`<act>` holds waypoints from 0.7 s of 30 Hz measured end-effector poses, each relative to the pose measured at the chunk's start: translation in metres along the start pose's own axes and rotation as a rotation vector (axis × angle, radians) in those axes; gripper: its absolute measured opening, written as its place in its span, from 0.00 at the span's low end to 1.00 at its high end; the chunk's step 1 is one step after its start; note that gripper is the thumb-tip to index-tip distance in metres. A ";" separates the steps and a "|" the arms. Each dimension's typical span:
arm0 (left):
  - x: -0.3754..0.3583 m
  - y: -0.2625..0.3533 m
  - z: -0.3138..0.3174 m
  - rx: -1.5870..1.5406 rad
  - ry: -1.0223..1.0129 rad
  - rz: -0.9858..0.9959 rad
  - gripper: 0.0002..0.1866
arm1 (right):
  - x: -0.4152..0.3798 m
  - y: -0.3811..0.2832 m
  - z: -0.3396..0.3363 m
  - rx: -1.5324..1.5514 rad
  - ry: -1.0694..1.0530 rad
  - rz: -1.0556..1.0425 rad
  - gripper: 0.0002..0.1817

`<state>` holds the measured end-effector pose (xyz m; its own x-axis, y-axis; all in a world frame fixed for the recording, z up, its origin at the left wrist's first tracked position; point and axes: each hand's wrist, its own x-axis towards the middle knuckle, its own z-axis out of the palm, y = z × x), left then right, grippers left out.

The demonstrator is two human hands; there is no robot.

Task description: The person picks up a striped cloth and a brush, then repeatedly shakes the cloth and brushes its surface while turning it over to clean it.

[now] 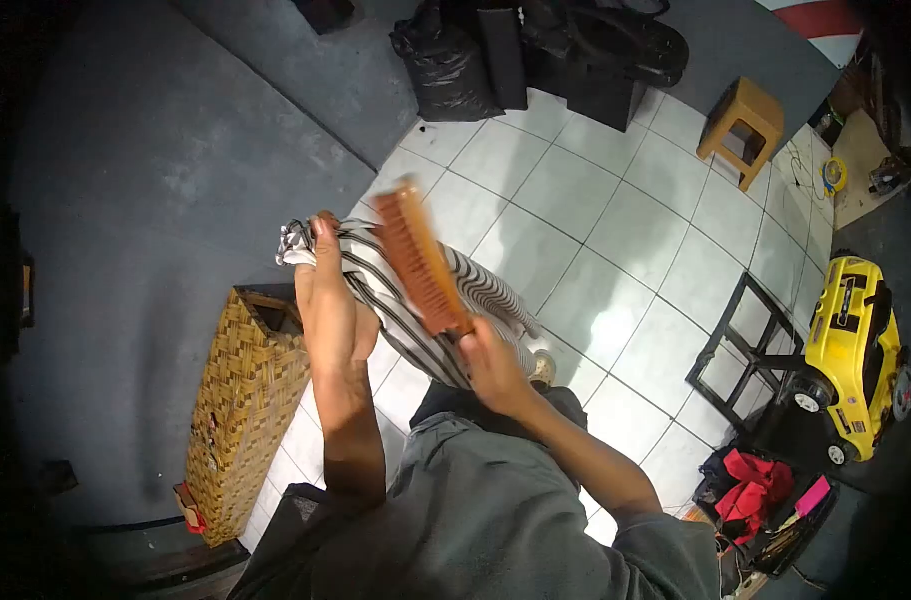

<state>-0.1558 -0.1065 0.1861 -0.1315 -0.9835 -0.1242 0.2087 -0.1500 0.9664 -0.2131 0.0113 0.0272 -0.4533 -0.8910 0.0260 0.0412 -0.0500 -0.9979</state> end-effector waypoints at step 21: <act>-0.020 0.015 -0.022 0.072 -0.025 0.256 0.13 | -0.008 0.067 -0.048 -0.189 0.237 0.146 0.19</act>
<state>-0.1290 -0.0911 0.1983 -0.1076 -0.9856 0.1307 0.1692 0.1114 0.9793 -0.2493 0.0371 -0.0427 -0.6501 -0.7518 -0.1105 -0.0345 0.1745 -0.9841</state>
